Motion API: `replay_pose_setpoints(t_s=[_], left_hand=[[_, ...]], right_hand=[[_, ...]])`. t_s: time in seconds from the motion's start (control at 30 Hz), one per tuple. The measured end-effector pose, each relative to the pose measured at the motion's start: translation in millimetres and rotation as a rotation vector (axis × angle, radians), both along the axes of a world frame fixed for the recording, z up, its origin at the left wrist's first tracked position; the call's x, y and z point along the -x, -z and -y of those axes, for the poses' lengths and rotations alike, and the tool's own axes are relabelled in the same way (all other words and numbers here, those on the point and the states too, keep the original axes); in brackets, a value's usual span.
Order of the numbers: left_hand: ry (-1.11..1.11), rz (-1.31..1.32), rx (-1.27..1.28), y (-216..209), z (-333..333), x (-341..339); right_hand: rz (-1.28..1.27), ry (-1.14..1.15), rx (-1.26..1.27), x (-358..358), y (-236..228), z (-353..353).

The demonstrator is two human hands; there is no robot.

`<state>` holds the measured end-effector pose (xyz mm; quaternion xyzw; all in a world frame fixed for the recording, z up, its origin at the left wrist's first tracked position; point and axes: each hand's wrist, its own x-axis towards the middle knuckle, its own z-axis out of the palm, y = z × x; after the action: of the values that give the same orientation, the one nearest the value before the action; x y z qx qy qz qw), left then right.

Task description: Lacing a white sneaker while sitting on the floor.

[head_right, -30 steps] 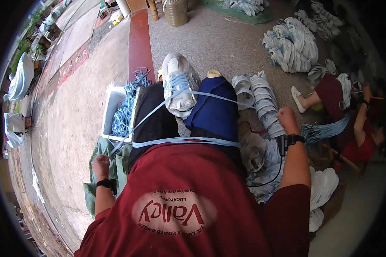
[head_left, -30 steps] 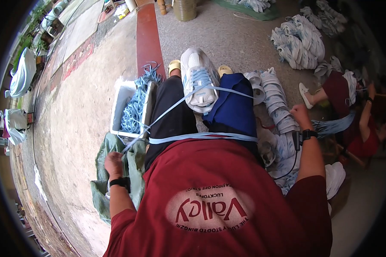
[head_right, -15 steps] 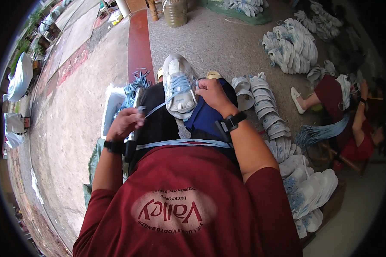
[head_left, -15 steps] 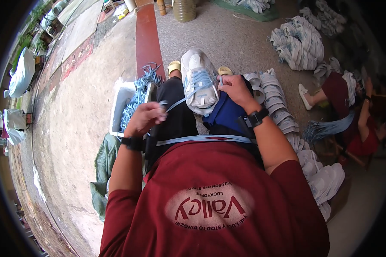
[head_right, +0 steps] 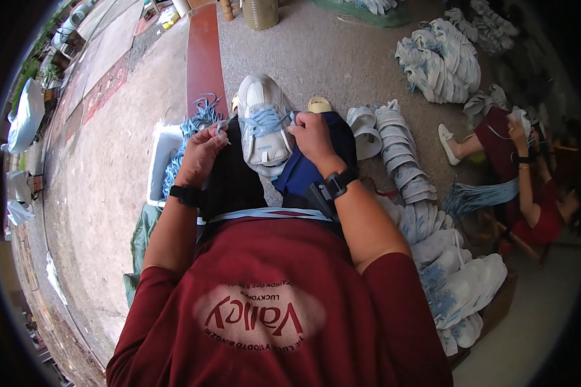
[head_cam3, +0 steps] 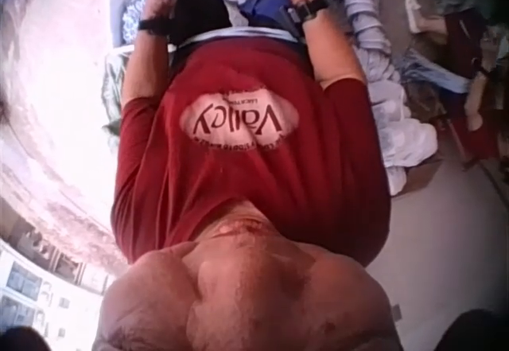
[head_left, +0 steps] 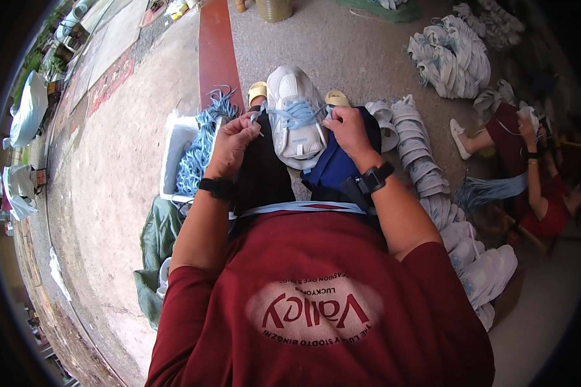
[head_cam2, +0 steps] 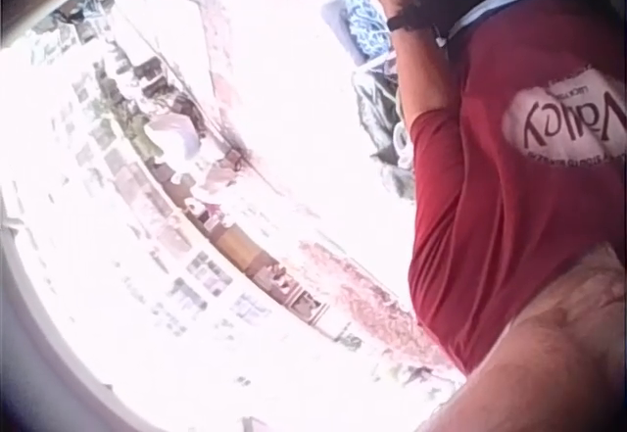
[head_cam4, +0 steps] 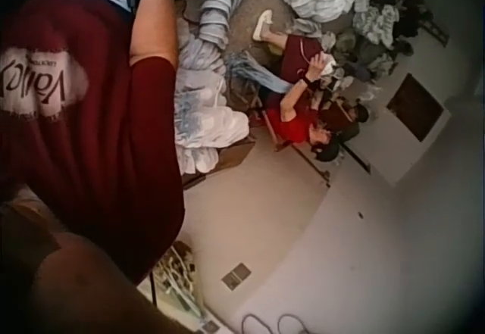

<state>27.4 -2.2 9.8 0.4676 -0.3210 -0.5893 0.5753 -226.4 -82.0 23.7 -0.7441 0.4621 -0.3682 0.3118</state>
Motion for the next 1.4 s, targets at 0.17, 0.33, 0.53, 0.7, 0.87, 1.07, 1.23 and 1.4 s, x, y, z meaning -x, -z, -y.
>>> replay_pose_setpoints(t_s=[0.17, 0.33, 0.53, 0.7, 0.87, 1.07, 1.23, 1.4], left_hand=[[-0.071, -0.011, 0.01, -8.4, -2.4, 9.1], [-0.058, 0.053, -0.023, -11.8, -10.6, 17.7], [-0.094, 0.004, -0.134, -12.6, -12.0, 32.7], [-0.066, -0.011, -0.151, -11.5, -8.3, 39.4], [-0.104, 0.071, -0.125, -0.8, 2.9, 45.0], [-0.13, 0.787, 0.02, 16.1, 8.3, 42.0], [-0.11, 0.903, -0.014, -5.2, 5.9, 48.4], [-0.184, 1.014, 0.091, -9.3, -3.7, 58.3]], right_hand=[[-0.097, 0.024, -0.018, -6.1, 4.5, 0.9], [-0.061, 0.116, 0.03, -14.3, 4.5, -12.8], [-0.384, 0.014, 0.303, -16.6, -8.7, -36.1], [-0.443, -0.057, 0.336, -12.5, -2.8, -30.1], [-0.438, -0.014, 0.363, -9.7, 3.7, -27.4], [-0.31, 0.015, 0.419, -14.5, -7.5, -38.5], [-0.178, -0.267, 0.468, -43.7, -27.5, -54.1], [-0.275, -0.22, 0.376, -53.5, -3.5, -43.9]])
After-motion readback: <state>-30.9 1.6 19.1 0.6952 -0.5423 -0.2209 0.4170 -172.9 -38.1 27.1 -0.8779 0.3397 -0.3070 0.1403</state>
